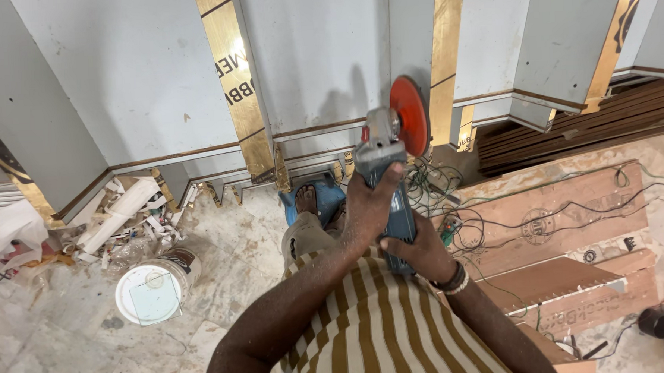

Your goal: The person uses an angle grinder with a sanding disc to smooth the edges of wooden strips attached to a white wall. They repeatedly move the tool along the wood and wipe the surface with their hand to check the finish.

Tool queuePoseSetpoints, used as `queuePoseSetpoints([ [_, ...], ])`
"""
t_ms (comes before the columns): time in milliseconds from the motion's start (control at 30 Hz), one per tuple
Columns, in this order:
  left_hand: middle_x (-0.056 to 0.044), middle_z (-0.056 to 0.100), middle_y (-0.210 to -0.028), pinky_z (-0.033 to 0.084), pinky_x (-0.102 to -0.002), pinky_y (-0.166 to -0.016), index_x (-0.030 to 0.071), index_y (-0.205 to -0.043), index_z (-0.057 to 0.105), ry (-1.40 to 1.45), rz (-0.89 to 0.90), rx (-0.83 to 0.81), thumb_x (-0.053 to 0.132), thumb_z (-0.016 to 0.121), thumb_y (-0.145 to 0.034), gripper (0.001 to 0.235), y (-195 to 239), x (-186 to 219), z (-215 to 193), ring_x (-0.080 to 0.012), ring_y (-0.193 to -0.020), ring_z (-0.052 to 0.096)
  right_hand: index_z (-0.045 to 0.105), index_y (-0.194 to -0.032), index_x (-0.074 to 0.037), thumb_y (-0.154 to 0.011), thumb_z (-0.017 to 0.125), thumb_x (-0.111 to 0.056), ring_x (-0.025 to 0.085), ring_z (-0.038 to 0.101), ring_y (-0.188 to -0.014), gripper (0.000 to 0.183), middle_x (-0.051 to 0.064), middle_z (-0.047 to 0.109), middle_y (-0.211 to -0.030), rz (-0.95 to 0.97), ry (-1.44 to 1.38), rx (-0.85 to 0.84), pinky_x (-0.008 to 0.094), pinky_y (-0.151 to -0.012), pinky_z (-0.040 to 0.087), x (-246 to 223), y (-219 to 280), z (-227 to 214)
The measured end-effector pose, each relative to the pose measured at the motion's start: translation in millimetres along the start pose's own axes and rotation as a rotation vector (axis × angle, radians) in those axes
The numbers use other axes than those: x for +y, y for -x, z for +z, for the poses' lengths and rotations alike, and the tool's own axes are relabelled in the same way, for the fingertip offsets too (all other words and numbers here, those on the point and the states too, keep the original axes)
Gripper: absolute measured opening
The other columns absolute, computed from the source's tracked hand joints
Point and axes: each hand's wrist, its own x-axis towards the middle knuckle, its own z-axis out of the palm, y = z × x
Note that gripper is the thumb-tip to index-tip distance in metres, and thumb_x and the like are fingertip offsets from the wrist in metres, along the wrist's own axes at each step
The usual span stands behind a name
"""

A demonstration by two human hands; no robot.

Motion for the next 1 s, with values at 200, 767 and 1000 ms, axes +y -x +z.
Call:
queuePoseSetpoints([
  [200, -0.01, 0.073, -0.084, 0.064, -0.032, -0.068, -0.003, -0.11, 0.066, -0.059, 0.019, 0.057, 0.06, 0.07, -0.087, 0.067, -34, 34, 7, -0.0187, -0.077, 0.077, 0.059, -0.117, 0.002, -0.083, 0.076, -0.023, 0.016, 0.076, -0.076, 0.046, 0.01, 0.076, -0.09, -0.067, -0.069, 0.02, 0.032, -0.068, 0.064, -28, -23, -13],
  [767, -0.008, 0.069, -0.081, 0.061, -0.035, -0.066, -0.001, -0.105, 0.067, -0.135, -0.088, 0.002, 0.063, 0.066, -0.09, 0.065, 8, 7, 20, -0.0167, -0.073, 0.071, 0.056, -0.125, 0.003, -0.081, 0.077, -0.02, 0.016, 0.073, -0.085, 0.054, 0.01, 0.074, -0.1, 0.053, -0.116, 0.03, 0.032, -0.076, 0.061, 15, 15, -13],
  [1000, -0.009, 0.069, -0.079, 0.061, -0.034, -0.066, -0.001, -0.105, 0.067, -0.105, -0.059, 0.038, 0.057, 0.069, -0.09, 0.06, 28, -5, 28, -0.0173, -0.072, 0.072, 0.054, -0.126, 0.001, -0.077, 0.079, -0.024, 0.017, 0.074, -0.086, 0.06, 0.011, 0.075, -0.101, 0.132, -0.06, -0.018, 0.033, -0.077, 0.063, 22, 30, -16],
])
